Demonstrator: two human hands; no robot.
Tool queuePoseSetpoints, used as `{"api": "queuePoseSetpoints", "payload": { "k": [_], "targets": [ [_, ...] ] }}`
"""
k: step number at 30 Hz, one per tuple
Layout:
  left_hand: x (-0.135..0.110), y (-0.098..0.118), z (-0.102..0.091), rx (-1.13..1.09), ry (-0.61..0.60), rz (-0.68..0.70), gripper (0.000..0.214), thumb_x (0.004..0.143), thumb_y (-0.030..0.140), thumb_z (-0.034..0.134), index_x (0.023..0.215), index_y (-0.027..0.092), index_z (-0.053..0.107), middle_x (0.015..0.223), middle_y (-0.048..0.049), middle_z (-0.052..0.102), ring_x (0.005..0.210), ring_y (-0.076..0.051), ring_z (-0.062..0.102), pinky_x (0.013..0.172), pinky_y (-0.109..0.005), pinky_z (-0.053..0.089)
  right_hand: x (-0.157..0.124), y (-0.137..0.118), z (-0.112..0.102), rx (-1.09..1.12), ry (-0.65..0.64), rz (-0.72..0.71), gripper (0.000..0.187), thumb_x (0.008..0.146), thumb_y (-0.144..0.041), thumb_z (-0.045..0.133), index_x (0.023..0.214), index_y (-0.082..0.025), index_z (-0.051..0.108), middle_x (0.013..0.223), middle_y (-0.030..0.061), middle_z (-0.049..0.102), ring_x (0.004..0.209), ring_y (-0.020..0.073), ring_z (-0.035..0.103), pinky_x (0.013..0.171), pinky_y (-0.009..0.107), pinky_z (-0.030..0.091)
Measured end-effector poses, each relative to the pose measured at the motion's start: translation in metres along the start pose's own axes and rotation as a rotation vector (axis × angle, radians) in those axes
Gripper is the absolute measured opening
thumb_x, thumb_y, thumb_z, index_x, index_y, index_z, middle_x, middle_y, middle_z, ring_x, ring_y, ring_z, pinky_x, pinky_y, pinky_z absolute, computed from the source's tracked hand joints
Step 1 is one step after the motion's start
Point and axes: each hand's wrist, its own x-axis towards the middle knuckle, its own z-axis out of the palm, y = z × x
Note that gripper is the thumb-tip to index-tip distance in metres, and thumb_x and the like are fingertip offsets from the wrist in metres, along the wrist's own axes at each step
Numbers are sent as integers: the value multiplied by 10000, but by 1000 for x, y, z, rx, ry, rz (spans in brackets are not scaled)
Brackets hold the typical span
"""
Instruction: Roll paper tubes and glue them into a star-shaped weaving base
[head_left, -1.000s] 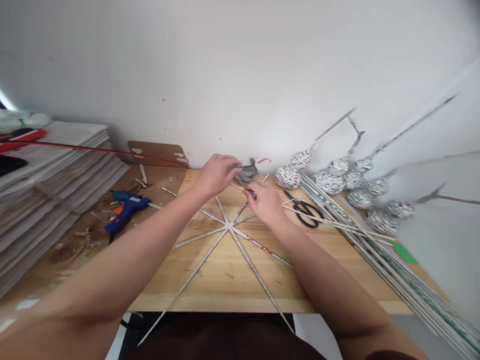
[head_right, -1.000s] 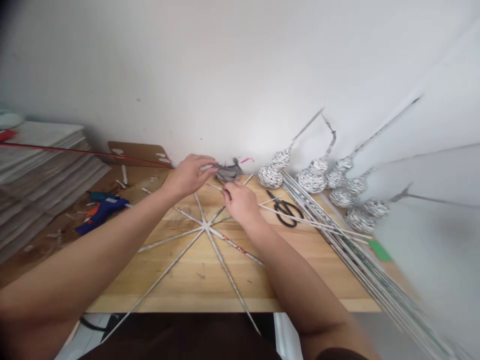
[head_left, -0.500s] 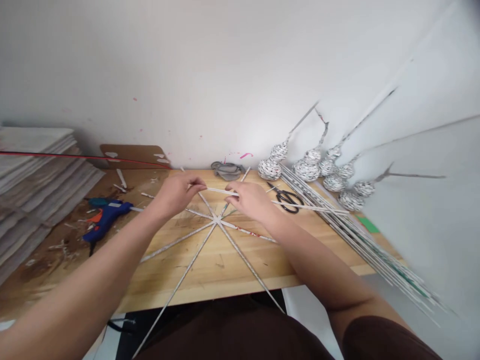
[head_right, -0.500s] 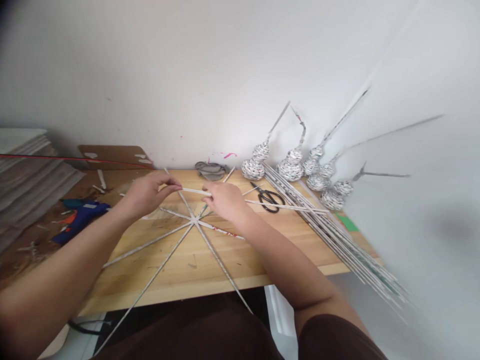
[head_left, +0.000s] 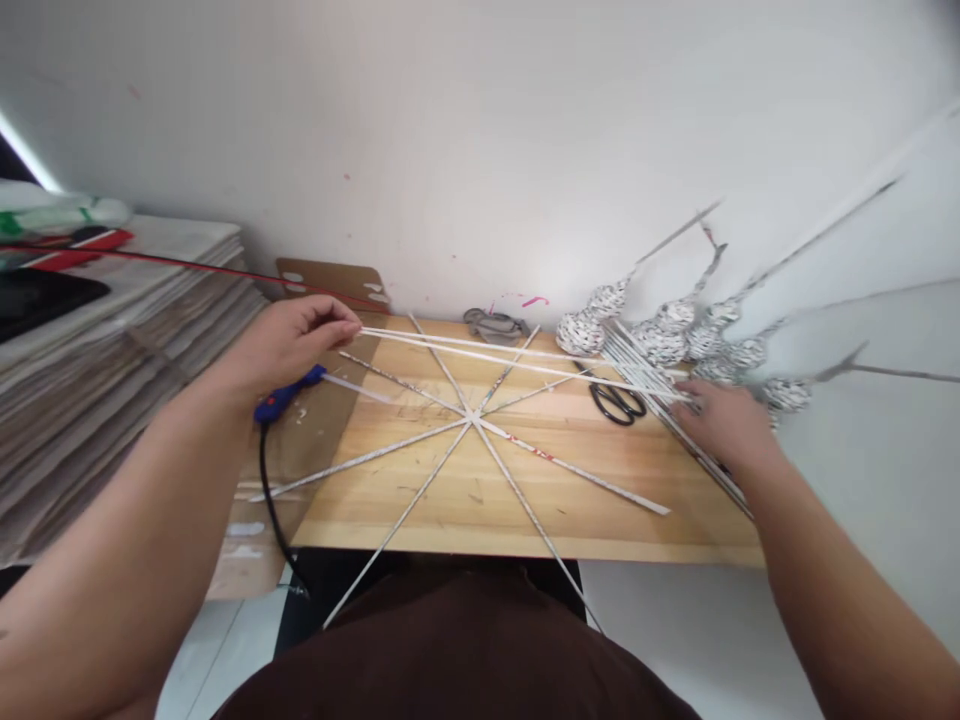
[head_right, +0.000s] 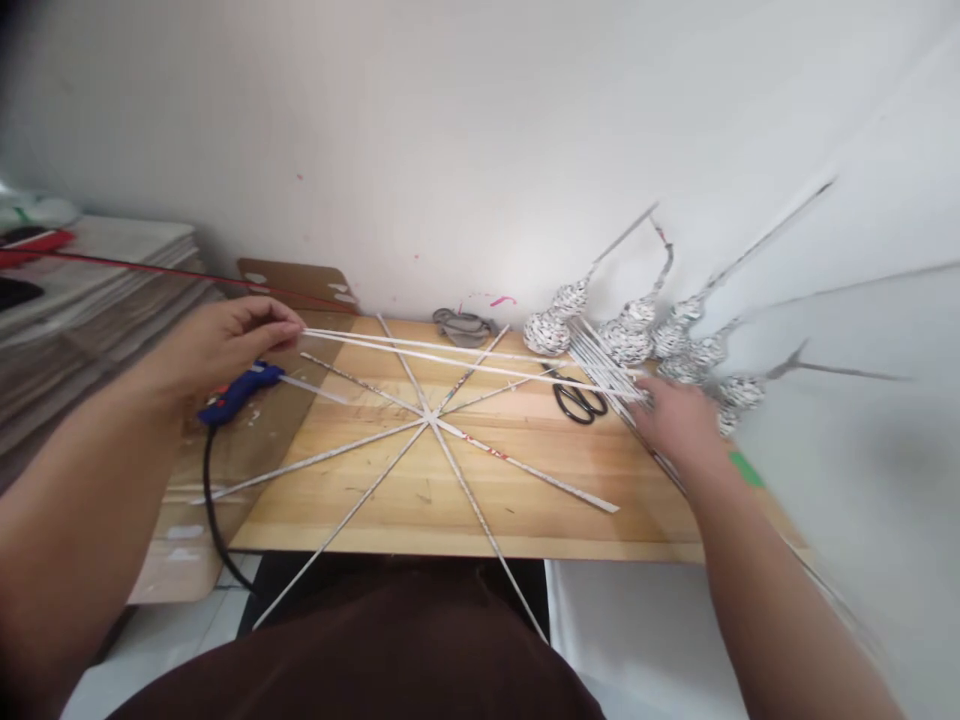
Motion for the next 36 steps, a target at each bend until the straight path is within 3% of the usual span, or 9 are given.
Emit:
{"api": "queuePoseSetpoints", "payload": {
  "k": [3,8,11,14,16,20,25,30,36],
  "targets": [
    [-5,2,6,-54,-23,16,240,835,387,559,850,158,628,761,0,601,716,-136,518,665,-232,394,-3,-19,-25,-83,161,-15,414,785,-144,483,1163,-120,649,1036,192,687,938,315,621,796,397,433],
    [-6,11,40,-246,-53,46,238,794,398,608,804,162,634,724,-10,620,689,-146,550,663,-254,423,-17,-91,-75,201,677,-289,330,776,-62,486,1017,-168,686,1036,102,695,1030,241,602,967,355,403],
    [-7,17,62,-323,-97,87,230,806,383,604,798,156,643,701,-5,611,663,-136,539,646,-254,421,-32,-141,-95,377,764,-416,224,813,-110,529,981,-174,662,1013,105,682,1025,242,599,974,398,395],
    [-11,27,84,-379,-158,147,227,825,372,597,815,155,664,717,-8,626,678,-136,546,654,-255,421,-44,-184,-98,440,471,-557,259,850,-247,573,1099,-189,616,1089,101,673,1087,281,571,964,440,377],
    [-15,35,97,-448,-194,165,216,827,359,605,821,153,671,747,-19,650,707,-142,570,681,-262,436,-47,-204,-89,497,257,-610,242,879,-305,557,1087,-194,617,1006,86,694,978,264,611,884,407,406],
    [-17,41,115,-587,-288,130,185,806,315,640,860,144,686,856,-55,699,811,-166,630,774,-293,469,-42,-218,-60,640,-40,-574,179,937,-298,488,982,-215,640,843,28,708,737,175,632,671,284,412],
    [-12,29,122,-795,-345,-125,411,726,326,736,1077,136,635,849,-53,708,753,-150,647,724,-289,497,-32,-213,-40,628,-90,-517,145,916,-248,518,900,-199,654,813,27,699,684,156,604,632,266,374],
    [-14,21,130,-862,-363,-275,290,754,387,712,851,121,653,720,-36,672,583,-91,573,518,-201,421,-32,-215,-37,580,-92,-518,172,936,-249,488,918,-202,652,833,35,691,726,164,610,666,270,379],
    [-18,23,135,-880,-362,-316,298,764,413,700,781,125,628,714,-35,660,597,-91,572,483,-181,404,-37,-222,-28,509,-46,-524,219,962,-288,449,944,-207,652,838,51,676,776,189,610,705,290,393]
  ]
}}
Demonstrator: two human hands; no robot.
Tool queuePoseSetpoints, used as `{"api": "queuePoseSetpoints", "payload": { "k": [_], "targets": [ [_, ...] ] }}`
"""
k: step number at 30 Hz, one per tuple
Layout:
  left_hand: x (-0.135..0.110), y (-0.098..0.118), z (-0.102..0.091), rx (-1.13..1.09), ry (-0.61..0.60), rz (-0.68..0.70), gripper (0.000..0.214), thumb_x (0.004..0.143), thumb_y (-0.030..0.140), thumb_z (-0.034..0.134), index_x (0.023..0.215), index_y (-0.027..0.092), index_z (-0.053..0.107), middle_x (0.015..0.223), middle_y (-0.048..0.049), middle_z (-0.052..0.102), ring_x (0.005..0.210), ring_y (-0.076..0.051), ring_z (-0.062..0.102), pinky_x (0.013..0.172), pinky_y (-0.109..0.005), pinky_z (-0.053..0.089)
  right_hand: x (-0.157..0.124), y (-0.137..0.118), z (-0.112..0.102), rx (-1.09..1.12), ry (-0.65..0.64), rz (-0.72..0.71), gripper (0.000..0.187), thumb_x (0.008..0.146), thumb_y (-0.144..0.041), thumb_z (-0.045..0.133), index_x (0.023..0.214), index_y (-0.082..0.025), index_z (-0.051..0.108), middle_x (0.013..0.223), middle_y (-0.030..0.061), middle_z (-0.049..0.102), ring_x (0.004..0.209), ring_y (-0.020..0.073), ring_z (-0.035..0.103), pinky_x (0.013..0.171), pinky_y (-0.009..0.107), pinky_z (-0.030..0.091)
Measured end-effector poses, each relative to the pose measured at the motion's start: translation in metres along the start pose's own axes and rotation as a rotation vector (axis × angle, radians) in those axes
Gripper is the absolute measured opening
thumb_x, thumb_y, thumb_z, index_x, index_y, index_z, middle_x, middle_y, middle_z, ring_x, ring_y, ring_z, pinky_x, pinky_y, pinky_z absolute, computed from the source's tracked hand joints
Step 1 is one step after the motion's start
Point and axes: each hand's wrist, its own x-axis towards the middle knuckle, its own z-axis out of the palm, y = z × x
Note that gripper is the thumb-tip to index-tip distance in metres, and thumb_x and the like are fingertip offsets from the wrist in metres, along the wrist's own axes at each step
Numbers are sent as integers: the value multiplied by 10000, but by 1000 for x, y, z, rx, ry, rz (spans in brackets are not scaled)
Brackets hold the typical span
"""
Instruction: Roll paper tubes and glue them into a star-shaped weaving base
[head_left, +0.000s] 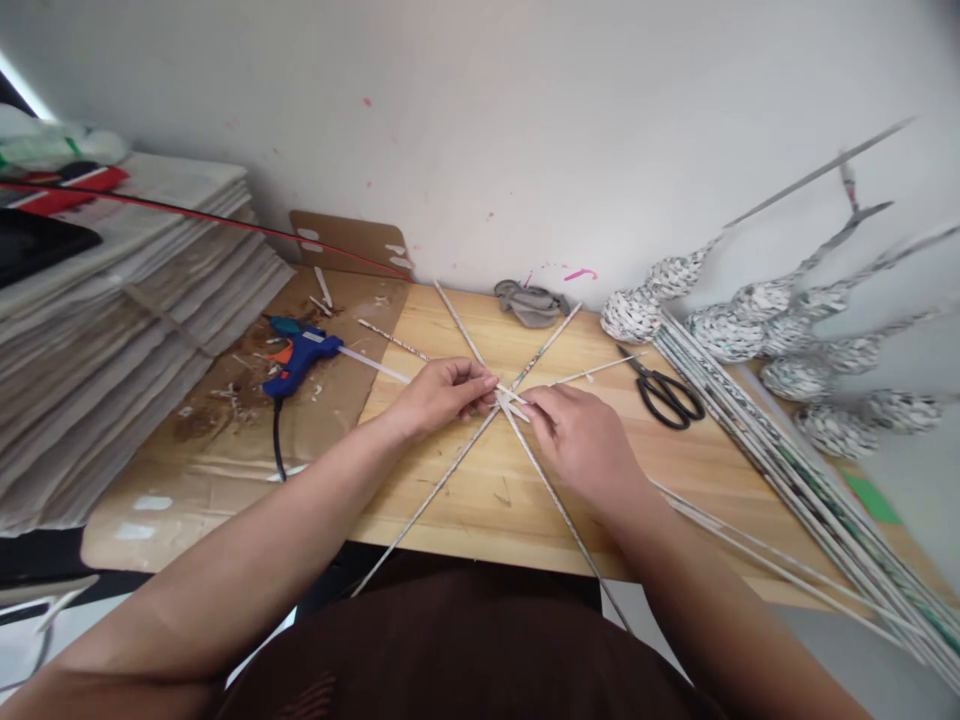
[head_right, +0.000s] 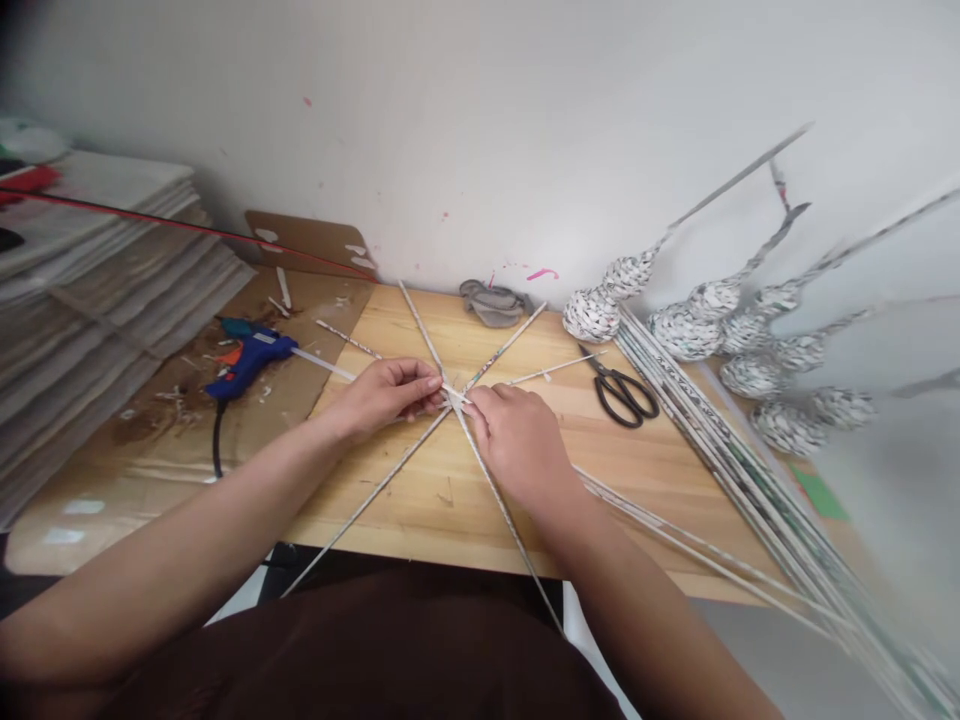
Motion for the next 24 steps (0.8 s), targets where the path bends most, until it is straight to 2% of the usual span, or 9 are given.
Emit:
{"api": "queuePoseSetpoints", "payload": {
  "k": [9,15,19,24],
  "targets": [
    [1,-4,2,68,115,96,296,753,428,701,755,136,657,669,-31,668,543,-94,552,457,-190,390,-3,2,11,98,81,-21,223,962,-263,447,999,-186,653,904,66,678,846,189,624,777,289,439],
    [2,-6,1,6,83,49,424,809,500,612,1013,136,685,795,-77,706,605,-122,600,464,-203,421,-5,7,13,92,97,-12,225,962,-262,443,1002,-186,651,917,72,685,859,201,629,778,302,445],
    [4,-9,0,56,108,78,310,772,443,670,855,144,675,717,-44,680,578,-107,580,472,-195,411,-4,7,14,110,94,-1,216,956,-266,457,996,-192,656,907,68,685,852,195,631,780,297,445],
    [3,-9,2,196,185,176,247,784,391,651,750,147,640,656,-21,649,595,-119,583,590,-238,468,-4,3,15,156,70,-13,199,944,-265,483,968,-196,668,862,58,681,805,180,628,751,280,450]
  ]
}}
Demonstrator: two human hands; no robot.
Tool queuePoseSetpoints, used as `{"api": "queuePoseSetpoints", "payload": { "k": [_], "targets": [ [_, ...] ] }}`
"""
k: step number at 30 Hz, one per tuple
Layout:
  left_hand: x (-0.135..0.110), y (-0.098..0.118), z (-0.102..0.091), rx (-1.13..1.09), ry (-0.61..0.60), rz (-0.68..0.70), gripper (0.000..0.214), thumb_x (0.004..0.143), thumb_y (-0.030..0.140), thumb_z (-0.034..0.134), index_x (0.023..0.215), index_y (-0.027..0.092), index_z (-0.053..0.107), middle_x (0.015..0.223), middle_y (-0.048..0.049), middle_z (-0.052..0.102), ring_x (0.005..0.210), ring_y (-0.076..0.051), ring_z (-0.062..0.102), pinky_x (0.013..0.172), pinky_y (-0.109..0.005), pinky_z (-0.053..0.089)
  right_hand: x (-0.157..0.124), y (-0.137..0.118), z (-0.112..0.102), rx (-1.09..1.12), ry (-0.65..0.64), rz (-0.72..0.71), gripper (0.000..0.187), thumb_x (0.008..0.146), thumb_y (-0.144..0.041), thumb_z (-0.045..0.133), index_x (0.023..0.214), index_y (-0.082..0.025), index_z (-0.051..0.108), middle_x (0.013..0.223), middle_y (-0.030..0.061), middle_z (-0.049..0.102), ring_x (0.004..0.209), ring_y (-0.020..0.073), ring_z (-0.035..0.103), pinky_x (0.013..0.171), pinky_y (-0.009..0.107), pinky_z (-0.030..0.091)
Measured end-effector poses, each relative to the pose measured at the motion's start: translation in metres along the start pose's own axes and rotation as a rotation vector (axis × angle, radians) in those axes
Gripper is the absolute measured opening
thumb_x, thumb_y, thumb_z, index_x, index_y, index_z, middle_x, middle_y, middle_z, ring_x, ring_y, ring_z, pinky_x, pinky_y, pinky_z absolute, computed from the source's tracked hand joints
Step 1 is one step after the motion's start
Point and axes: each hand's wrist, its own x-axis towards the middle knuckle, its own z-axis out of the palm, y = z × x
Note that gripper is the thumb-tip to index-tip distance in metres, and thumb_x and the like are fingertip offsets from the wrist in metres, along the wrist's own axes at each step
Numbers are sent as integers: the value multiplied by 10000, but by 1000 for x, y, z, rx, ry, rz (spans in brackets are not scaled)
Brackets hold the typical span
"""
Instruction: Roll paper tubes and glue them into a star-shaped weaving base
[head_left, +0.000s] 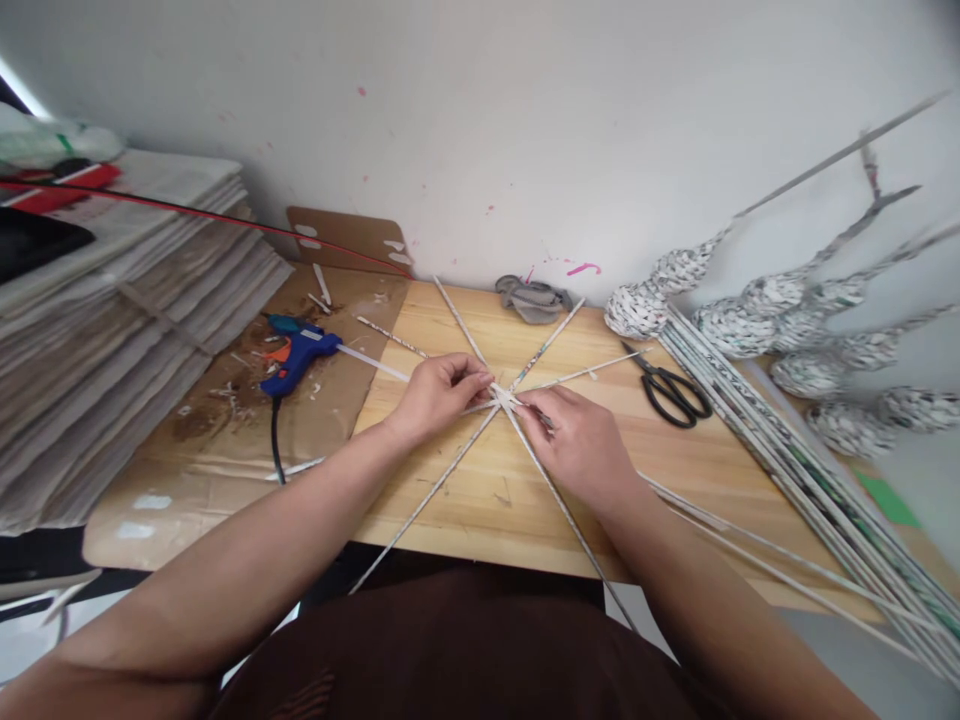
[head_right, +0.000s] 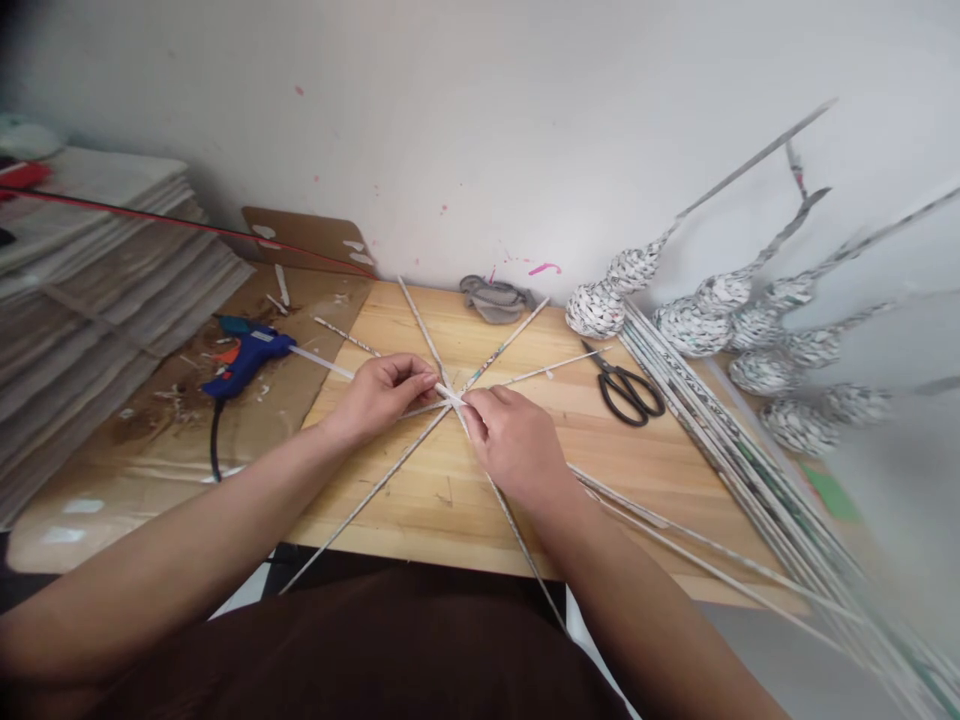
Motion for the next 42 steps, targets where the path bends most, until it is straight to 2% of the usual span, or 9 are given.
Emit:
{"api": "queuePoseSetpoints", "payload": {
  "k": [5,9,14,16,19,23,36,39,42],
  "targets": [
    [-1,1,1,106,44,61,235,797,366,636,702,151,640,619,-12,632,575,-121,560,578,-240,445,0,0,1,19,6,-7,195,942,-262,483,947,-195,666,855,54,682,787,174,627,729,276,446],
    [1,-4,3,-63,48,0,278,770,419,671,736,144,676,663,-28,663,591,-124,584,597,-243,476,0,3,1,10,11,7,196,946,-258,471,969,-192,654,896,62,688,829,185,633,755,285,444],
    [5,-10,2,-246,17,-36,424,818,501,602,1026,139,678,739,-55,698,563,-115,593,573,-241,479,0,7,3,-7,27,17,208,953,-267,460,983,-195,653,910,68,697,855,194,640,778,297,441],
    [5,-10,2,-251,18,-36,424,823,520,584,980,137,677,711,-50,686,552,-114,586,549,-232,466,1,8,4,-6,27,19,207,952,-265,461,976,-196,655,908,69,699,852,195,642,773,299,443],
    [5,-7,1,-198,35,-14,384,815,516,597,844,140,673,692,-41,668,552,-108,572,530,-219,445,1,8,4,-4,24,17,205,950,-261,461,978,-195,653,919,70,700,859,196,643,776,299,447],
    [3,-3,1,-95,28,-3,305,786,454,654,759,151,638,691,-27,661,564,-106,563,536,-217,432,0,7,2,-2,19,12,202,948,-259,462,977,-194,651,920,66,697,857,195,643,783,298,449],
    [-1,-6,7,344,82,189,196,892,310,480,742,196,533,648,13,582,627,-139,533,652,-265,416,1,2,3,68,-12,2,195,940,-279,486,1009,-206,654,936,55,706,855,186,644,768,286,454],
    [-1,-6,7,221,77,160,245,890,381,505,739,191,540,630,12,574,599,-132,528,623,-254,424,2,4,3,57,0,8,202,947,-262,464,1012,-204,647,961,58,710,873,192,646,782,292,450],
    [-1,-7,7,9,76,109,326,901,482,471,882,176,581,655,-4,610,575,-129,559,576,-241,447,3,9,3,32,26,38,197,943,-254,465,1004,-203,645,959,56,713,857,198,648,765,298,445]
  ]
}}
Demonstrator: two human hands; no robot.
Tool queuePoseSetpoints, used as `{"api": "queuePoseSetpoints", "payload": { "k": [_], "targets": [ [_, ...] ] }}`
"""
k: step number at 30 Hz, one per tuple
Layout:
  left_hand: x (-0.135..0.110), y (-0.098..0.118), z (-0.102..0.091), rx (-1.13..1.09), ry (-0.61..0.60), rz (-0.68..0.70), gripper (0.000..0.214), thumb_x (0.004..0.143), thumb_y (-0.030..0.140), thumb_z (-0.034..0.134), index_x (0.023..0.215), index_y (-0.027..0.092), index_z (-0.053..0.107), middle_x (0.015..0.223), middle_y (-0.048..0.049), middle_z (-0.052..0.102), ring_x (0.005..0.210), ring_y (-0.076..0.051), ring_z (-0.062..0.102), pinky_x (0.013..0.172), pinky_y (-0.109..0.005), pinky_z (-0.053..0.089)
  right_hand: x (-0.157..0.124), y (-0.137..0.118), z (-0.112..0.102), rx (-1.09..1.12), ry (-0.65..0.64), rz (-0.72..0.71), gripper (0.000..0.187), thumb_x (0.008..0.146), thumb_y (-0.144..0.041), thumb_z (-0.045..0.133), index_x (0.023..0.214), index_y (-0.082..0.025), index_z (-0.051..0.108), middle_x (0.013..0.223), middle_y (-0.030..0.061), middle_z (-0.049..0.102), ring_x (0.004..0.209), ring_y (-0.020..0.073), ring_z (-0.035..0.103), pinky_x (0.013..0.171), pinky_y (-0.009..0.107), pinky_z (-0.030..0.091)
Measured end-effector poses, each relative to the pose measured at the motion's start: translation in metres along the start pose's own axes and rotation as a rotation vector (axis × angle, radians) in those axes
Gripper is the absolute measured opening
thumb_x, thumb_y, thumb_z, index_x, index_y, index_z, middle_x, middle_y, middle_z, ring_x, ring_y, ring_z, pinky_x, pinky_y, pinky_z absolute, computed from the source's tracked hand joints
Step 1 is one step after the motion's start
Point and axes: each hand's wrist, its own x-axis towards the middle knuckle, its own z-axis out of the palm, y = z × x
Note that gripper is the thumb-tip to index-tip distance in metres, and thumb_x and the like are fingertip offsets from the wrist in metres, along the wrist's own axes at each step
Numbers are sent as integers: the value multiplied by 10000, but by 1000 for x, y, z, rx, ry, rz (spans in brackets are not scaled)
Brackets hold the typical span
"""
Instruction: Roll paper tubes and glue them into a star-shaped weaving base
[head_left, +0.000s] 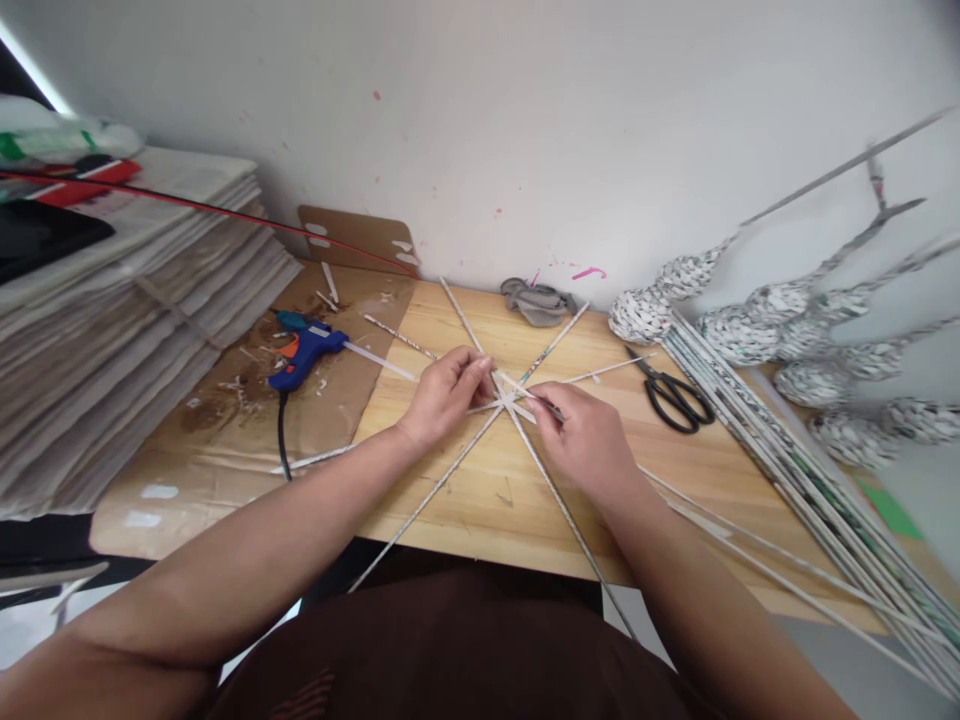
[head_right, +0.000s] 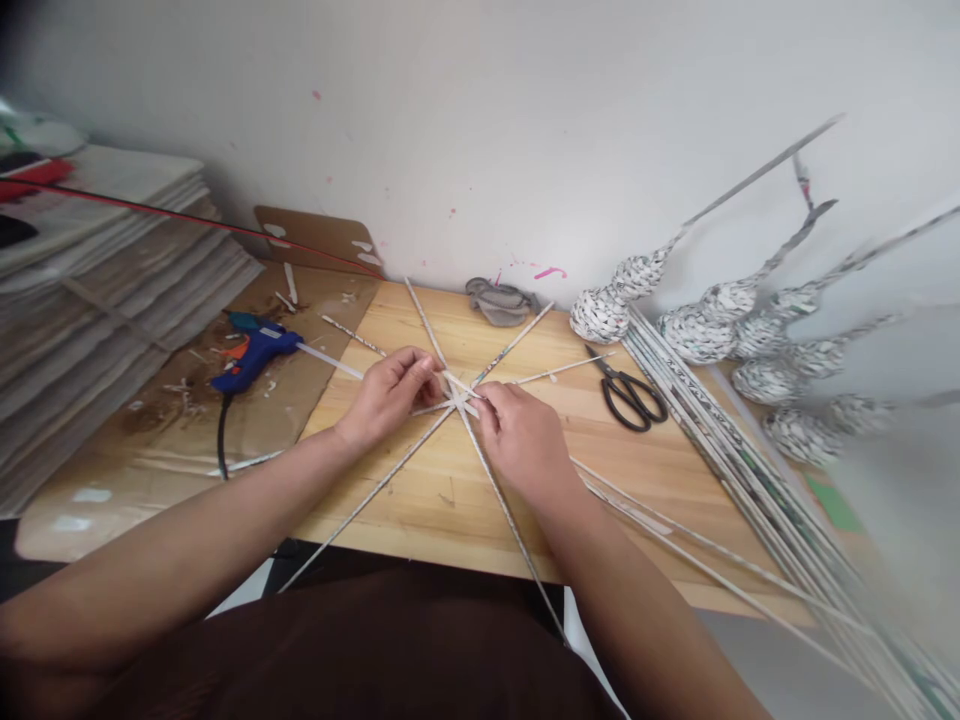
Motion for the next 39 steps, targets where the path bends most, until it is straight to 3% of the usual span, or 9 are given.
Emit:
{"api": "queuePoseSetpoints", "payload": {
  "k": [3,10,15,21,23,26,29,35,39],
  "targets": [
    [0,-1,0,-63,10,-33,381,904,506,455,1018,167,586,671,-12,635,555,-125,580,543,-227,455,2,7,0,-27,6,52,191,934,-253,475,994,-205,649,933,54,711,820,198,644,739,301,441],
    [0,1,-1,86,-39,-18,383,849,503,547,719,158,654,655,-33,651,604,-139,584,599,-245,462,6,14,3,-94,-32,113,179,887,-303,552,990,-191,646,919,71,687,829,210,627,745,314,430],
    [1,15,-17,113,25,-76,301,732,442,696,755,142,676,707,-41,694,629,-142,596,606,-237,444,4,7,4,-52,-52,154,205,856,-326,595,1010,-191,587,946,65,695,843,205,634,727,295,421],
    [-7,15,-38,372,-14,-162,534,782,635,546,564,154,627,566,-49,656,527,-135,556,541,-247,400,0,-1,-1,-47,-148,106,148,826,-260,604,958,-206,565,857,44,694,755,186,624,638,259,381],
    [-9,14,-38,292,-33,-231,539,805,634,511,595,152,631,640,-65,683,560,-139,579,556,-252,430,-1,-4,-3,-66,-156,65,104,832,-216,574,935,-208,567,829,39,684,734,180,605,619,254,363],
    [-12,18,-36,49,-50,-366,393,771,545,625,788,152,641,808,-71,718,648,-141,623,622,-270,489,-4,-8,-4,-119,-124,5,111,826,-159,548,921,-207,579,814,39,672,745,185,583,638,262,363],
    [-14,26,-36,-72,-161,-463,361,748,492,678,828,141,655,806,-72,718,686,-145,640,671,-283,497,-8,-13,-8,-166,-36,-27,102,841,-156,538,917,-201,589,837,54,668,819,208,576,716,285,393],
    [-11,32,-35,-203,-437,-407,382,760,494,677,812,120,730,737,-66,689,656,-122,597,638,-246,464,-15,-23,-14,-131,111,-93,110,895,-180,497,916,-198,602,888,72,660,884,224,569,807,317,420],
    [0,34,-19,-394,-475,-453,358,635,407,802,848,128,735,781,-69,705,689,-137,629,607,-228,466,-12,-30,-17,-26,102,-95,106,894,-185,511,908,-195,615,885,67,656,875,214,577,798,309,432]
  ]
}}
